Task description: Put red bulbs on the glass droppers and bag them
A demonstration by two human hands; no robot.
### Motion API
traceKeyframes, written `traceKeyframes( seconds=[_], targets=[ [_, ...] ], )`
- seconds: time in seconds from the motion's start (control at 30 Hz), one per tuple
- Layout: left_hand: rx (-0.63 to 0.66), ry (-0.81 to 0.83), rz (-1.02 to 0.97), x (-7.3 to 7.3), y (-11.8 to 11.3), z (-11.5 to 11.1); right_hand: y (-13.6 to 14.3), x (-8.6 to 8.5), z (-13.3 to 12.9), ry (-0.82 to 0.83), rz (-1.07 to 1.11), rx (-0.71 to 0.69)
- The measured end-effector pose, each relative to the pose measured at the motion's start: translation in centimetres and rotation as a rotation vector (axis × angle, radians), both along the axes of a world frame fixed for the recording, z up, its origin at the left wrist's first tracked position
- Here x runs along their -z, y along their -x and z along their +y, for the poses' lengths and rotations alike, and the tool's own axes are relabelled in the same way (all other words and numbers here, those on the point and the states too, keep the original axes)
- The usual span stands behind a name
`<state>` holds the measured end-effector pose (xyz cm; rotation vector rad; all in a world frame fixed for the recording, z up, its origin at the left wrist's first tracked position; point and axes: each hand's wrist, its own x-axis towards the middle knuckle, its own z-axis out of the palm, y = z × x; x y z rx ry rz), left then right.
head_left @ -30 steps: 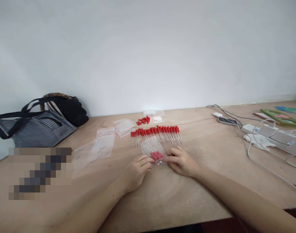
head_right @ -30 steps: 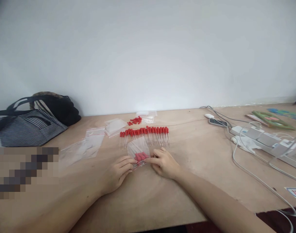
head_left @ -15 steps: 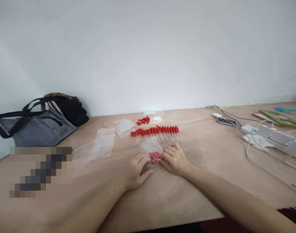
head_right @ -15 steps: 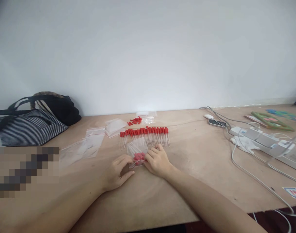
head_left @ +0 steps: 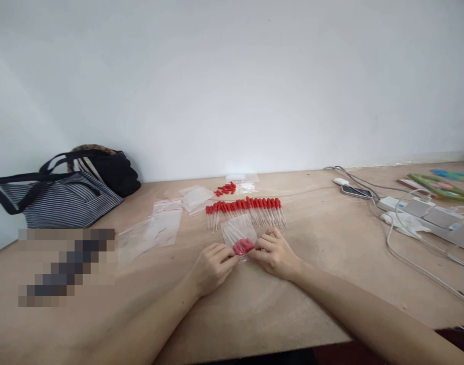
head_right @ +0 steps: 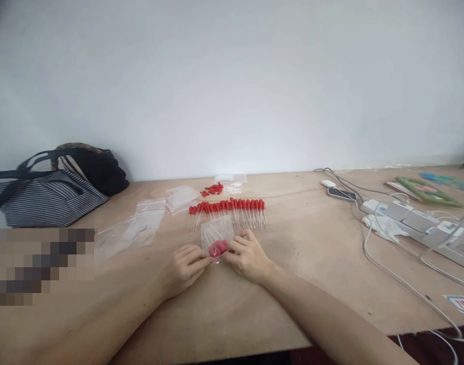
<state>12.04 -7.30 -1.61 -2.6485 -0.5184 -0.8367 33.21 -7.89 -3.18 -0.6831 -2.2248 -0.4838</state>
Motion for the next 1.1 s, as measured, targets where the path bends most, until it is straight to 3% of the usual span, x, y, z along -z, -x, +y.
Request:
traceKeyframes(
  seconds=[0.2, 0.43, 0.63, 0.77, 0.9, 1.1],
  targets=[
    [0.006, 0.096, -0.043, 0.4, 0.2, 0.1, -0.7, 0.1, -0.1, 0.139, 0.029, 0.085],
    [0.004, 0.181, -0.067, 0.5, 0.1, 0.1, 0.7, 0.5, 0.4, 0.079, 0.030, 0.176],
    [0.002, 0.211, -0.081, 0.9, 0.2, 0.1, 1.2, 0.7, 0.5, 0.152, 0.056, 0.242],
    [-0.006, 0.226, -0.065, 0.7, 0.2, 0.0, 1.5, 0.7, 0.6, 0.116, 0.022, 0.270],
    [-0.010, 0.246, -0.067, 0.3, 0.1, 0.0, 0.8, 0.3, 0.7, 0.081, -0.069, 0.193],
    [-0.015, 0.275, -0.113, 0.1, 0.4, 0.1, -2.3, -0.4, 0.0, 0.297, -0.044, -0.010]
  ],
)
